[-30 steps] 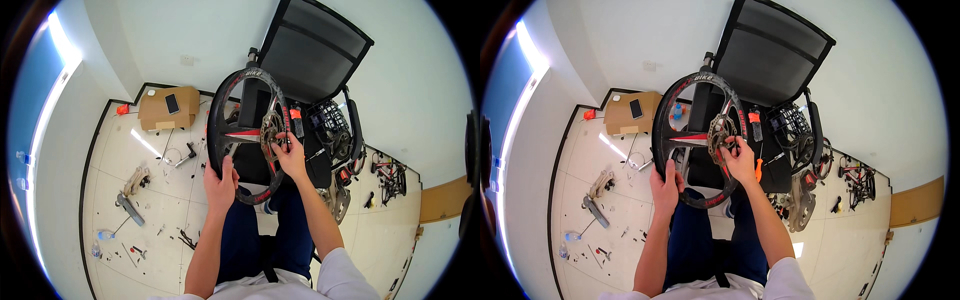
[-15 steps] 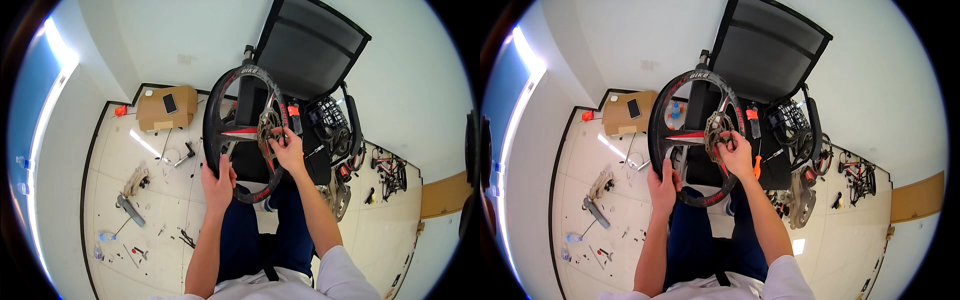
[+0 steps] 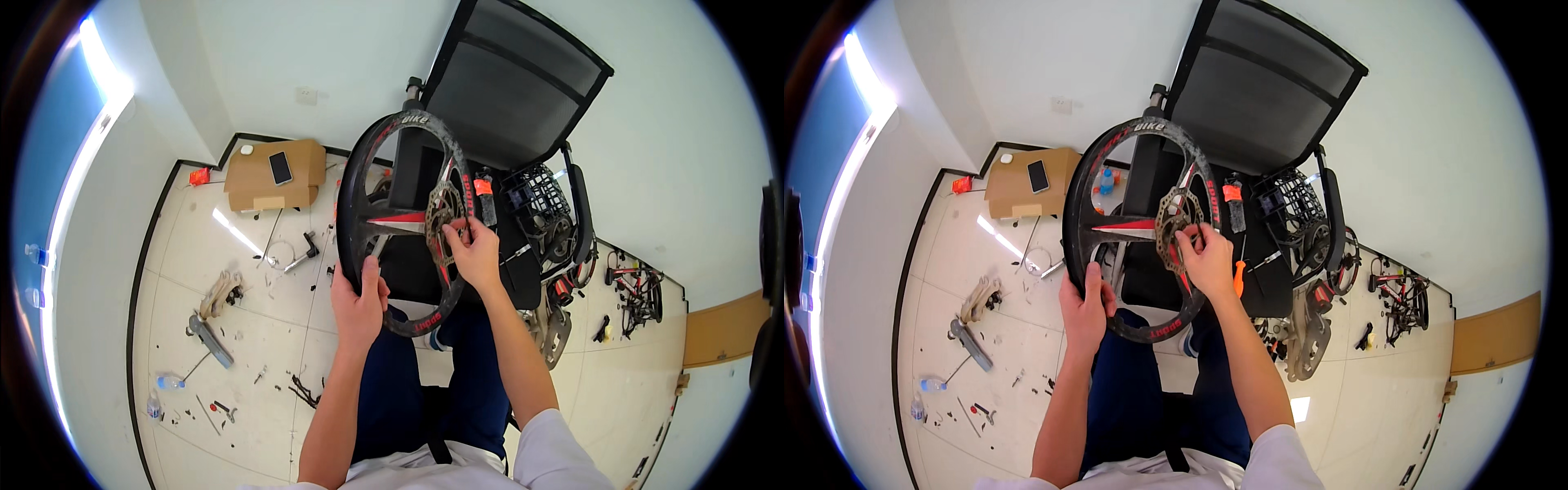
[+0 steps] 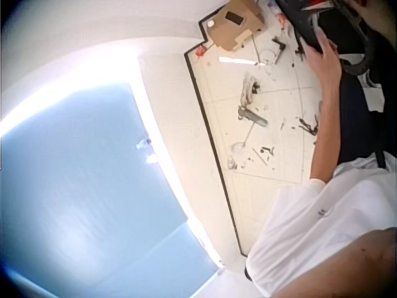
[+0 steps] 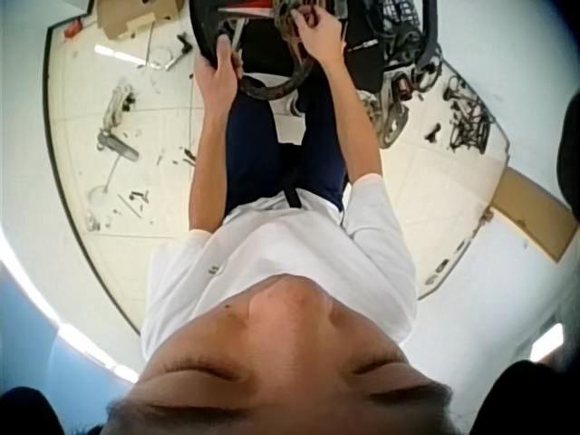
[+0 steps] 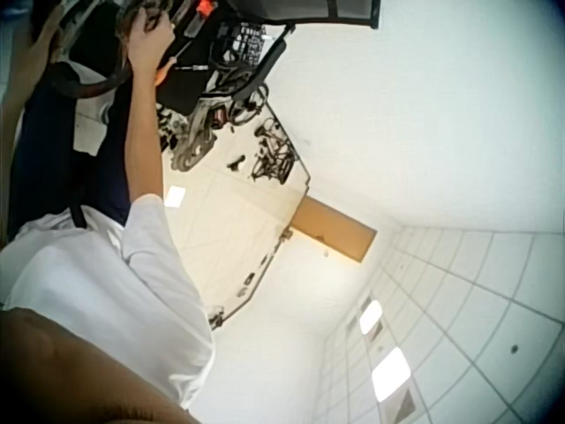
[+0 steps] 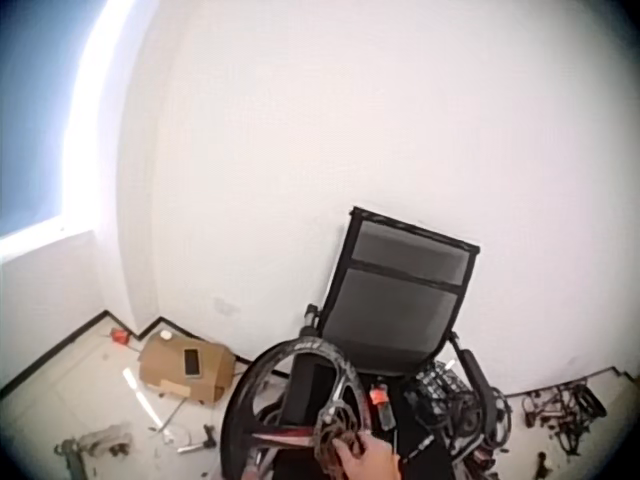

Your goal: The person is seated and working on a bicycle wheel mounted on a stand. They use a screwdriver to adjust the hub and cassette area, repeatedly spinning the wheel to check alignment and function.

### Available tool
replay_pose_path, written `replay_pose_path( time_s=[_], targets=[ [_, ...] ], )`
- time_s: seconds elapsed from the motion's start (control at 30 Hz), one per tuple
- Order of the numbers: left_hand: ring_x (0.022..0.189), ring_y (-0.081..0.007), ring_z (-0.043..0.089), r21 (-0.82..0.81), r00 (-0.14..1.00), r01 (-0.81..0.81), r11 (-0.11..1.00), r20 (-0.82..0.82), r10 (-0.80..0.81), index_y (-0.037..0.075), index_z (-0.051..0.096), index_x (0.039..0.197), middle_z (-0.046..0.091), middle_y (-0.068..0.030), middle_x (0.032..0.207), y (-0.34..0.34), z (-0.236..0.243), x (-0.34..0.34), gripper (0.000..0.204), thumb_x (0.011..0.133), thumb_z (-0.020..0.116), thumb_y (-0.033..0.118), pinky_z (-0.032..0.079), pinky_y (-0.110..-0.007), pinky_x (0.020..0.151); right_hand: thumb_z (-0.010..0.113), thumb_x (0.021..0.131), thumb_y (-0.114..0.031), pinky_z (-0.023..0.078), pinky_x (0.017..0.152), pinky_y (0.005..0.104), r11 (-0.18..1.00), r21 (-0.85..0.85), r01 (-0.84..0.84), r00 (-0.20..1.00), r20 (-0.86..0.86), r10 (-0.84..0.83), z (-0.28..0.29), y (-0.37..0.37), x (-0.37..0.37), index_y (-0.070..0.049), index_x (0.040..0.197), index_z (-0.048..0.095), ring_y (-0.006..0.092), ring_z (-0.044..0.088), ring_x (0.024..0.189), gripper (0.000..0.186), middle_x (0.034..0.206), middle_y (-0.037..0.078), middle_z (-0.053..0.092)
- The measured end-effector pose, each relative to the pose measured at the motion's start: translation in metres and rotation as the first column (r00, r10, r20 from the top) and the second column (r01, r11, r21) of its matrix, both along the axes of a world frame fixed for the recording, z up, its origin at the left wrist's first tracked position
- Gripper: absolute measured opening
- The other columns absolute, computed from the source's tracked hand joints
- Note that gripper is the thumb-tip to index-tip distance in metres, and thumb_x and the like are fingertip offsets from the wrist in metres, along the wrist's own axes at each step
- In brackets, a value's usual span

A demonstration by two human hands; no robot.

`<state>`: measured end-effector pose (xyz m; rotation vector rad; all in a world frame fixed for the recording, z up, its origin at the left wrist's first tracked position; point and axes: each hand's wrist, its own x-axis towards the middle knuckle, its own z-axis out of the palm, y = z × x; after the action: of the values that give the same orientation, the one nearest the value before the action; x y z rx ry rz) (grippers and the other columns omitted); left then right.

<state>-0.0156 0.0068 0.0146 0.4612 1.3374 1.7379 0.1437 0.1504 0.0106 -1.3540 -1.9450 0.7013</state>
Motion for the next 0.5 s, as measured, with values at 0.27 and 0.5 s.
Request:
replay_pose_path(
  time_s=[0.27, 0.5],
  targets=[
    [0.045, -0.0056, 0.046, 0.072, 0.999, 0.000, 0.997, -0.036, 0.002, 0.004, 0.049, 0.098, 0.052, -0.0004, 0.060, 0.001, 0.009, 0.009, 0.023, 0.099, 0.057, 0.026, 0.036, -0.021, 0.040, 0.069, 0.082, -0.009, 0.031, 0.048, 0.0263, 0.989, -0.118, -0.086, 0.987, -0.144, 0.068, -0.009, 0.006, 0.012, 0.000, 0.089, 0.064, 0.0071, 0.034, 0.048, 0.012, 0.052, -0.001, 0.036],
    [0.044, -0.0063, 0.045, 0.083, 1.000, -0.011, 0.997, -0.021, 0.013, 0.004, 0.048, 0.097, 0.051, -0.0008, 0.059, 0.002, 0.004, 0.010, 0.021, 0.099, 0.057, 0.024, 0.035, -0.021, 0.039, 0.071, 0.084, -0.010, 0.027, 0.048, 0.0224, 0.997, -0.048, -0.058, 0.997, -0.048, 0.056, -0.005, 0.004, 0.010, 0.000, 0.094, 0.065, 0.0017, 0.031, 0.052, 0.014, 0.056, -0.007, 0.036]
  ],
)
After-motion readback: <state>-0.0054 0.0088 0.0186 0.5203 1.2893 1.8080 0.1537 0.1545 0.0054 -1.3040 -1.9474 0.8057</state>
